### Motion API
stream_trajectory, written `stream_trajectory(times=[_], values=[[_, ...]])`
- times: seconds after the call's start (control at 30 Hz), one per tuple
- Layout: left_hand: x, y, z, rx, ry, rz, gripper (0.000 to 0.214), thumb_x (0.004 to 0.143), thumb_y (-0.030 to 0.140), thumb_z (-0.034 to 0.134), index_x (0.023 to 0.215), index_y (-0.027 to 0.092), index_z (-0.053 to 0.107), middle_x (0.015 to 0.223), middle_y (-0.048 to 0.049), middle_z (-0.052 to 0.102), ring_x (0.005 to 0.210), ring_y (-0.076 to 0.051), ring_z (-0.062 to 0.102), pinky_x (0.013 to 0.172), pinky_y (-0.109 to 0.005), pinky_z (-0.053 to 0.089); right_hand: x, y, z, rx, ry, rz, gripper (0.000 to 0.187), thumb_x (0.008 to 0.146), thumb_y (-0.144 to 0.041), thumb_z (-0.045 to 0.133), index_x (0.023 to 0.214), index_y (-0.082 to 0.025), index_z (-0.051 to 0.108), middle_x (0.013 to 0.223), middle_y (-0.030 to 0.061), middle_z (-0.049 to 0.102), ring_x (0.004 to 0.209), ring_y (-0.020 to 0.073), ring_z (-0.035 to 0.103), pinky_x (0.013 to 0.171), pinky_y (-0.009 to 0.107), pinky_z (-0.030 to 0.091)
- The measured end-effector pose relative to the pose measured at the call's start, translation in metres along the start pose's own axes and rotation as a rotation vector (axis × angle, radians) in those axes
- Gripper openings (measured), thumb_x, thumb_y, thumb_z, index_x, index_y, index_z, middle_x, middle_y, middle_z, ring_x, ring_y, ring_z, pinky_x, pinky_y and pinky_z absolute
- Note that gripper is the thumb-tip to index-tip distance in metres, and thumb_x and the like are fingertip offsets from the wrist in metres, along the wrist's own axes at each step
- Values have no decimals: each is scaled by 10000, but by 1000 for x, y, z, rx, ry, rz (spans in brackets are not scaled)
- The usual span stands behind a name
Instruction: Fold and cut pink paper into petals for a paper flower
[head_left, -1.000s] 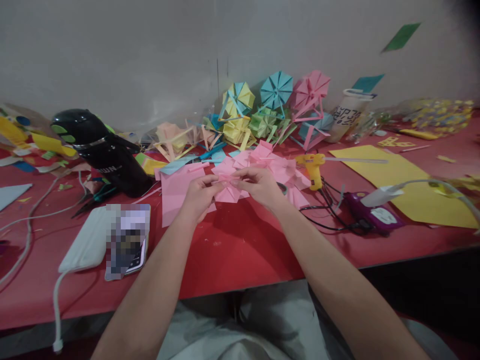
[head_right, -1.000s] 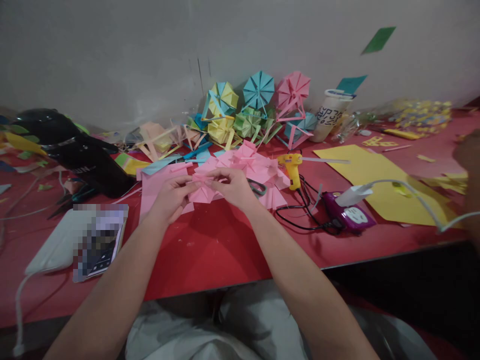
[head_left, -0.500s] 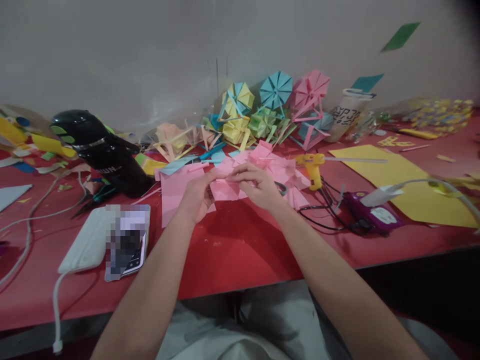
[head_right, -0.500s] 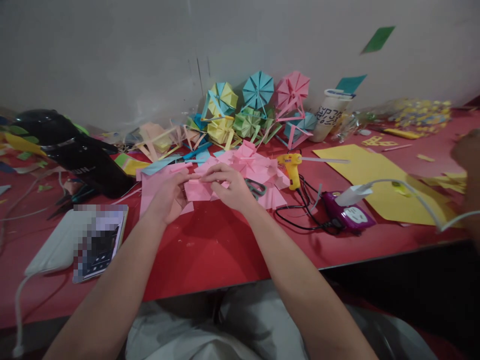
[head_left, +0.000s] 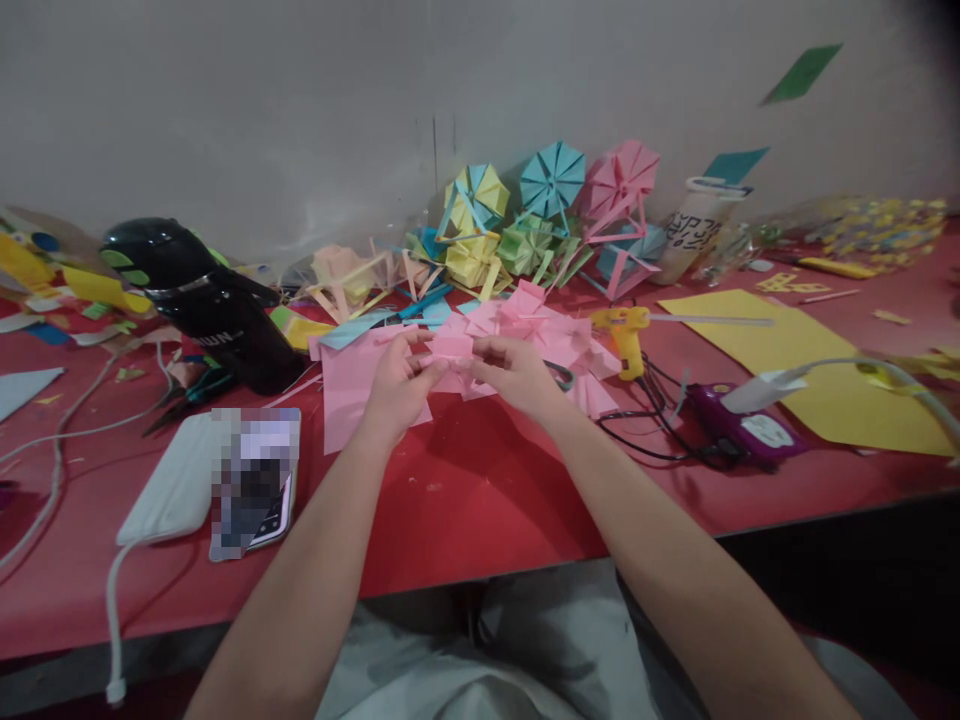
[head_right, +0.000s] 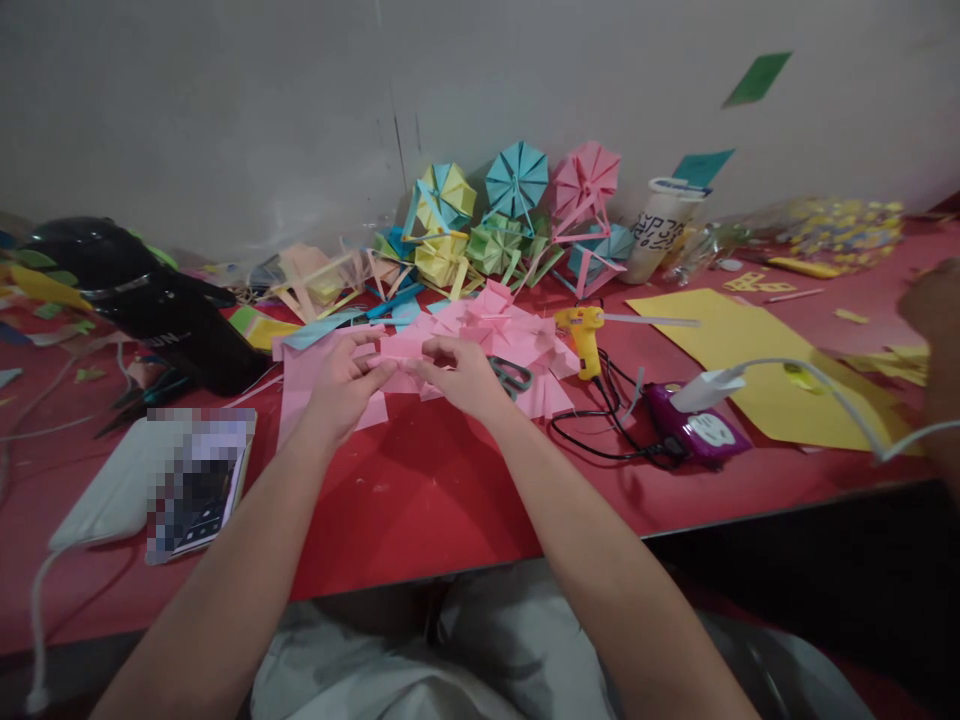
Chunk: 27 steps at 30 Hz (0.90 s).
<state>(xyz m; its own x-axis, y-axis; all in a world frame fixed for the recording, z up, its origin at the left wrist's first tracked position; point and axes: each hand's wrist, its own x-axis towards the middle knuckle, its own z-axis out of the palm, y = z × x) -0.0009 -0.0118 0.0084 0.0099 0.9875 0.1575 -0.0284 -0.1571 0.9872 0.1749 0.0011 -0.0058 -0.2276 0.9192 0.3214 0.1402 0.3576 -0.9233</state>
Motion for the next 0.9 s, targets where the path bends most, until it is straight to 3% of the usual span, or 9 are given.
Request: stream_trajectory(times=[0.23, 0.47, 0.7, 0.9], values=[[2, -2, -1, 34, 24, 41, 352, 601, 287, 858, 900, 175, 710, 975, -68, 740, 926, -197, 684, 821, -315, 536, 0, -3, -2, 42, 32, 6, 406, 739, -529, 777, 657, -198, 558, 640, -29, 491, 611, 108, 427, 580, 276, 372], [3, -1, -1, 14, 20, 22, 336, 553, 301, 893, 828, 173, 748, 863, -50, 733, 794, -178, 661, 749, -313, 537, 0, -2, -3, 24, -9, 3, 419, 762, -527, 758, 654, -206, 512, 644, -19, 500, 618, 121, 449, 585, 285, 360], [4, 3, -2, -68, 17, -60, 331, 443, 244, 894, 697, 166, 697, 601, 48, 587, 604, -96, 530, 606, -243, 446, -1, -7, -5, 32, -111, 18, 405, 788, -543, 730, 700, -196, 541, 659, -23, 521, 627, 117, 482, 601, 276, 387], [0, 7, 0, -29, -49, -7, 290, 532, 250, 852, 767, 162, 706, 743, 5, 684, 707, -120, 600, 702, -267, 486, -3, -10, -4, 54, -126, 41, 415, 801, -539, 722, 694, -201, 508, 645, -36, 508, 625, 112, 489, 625, 276, 405]])
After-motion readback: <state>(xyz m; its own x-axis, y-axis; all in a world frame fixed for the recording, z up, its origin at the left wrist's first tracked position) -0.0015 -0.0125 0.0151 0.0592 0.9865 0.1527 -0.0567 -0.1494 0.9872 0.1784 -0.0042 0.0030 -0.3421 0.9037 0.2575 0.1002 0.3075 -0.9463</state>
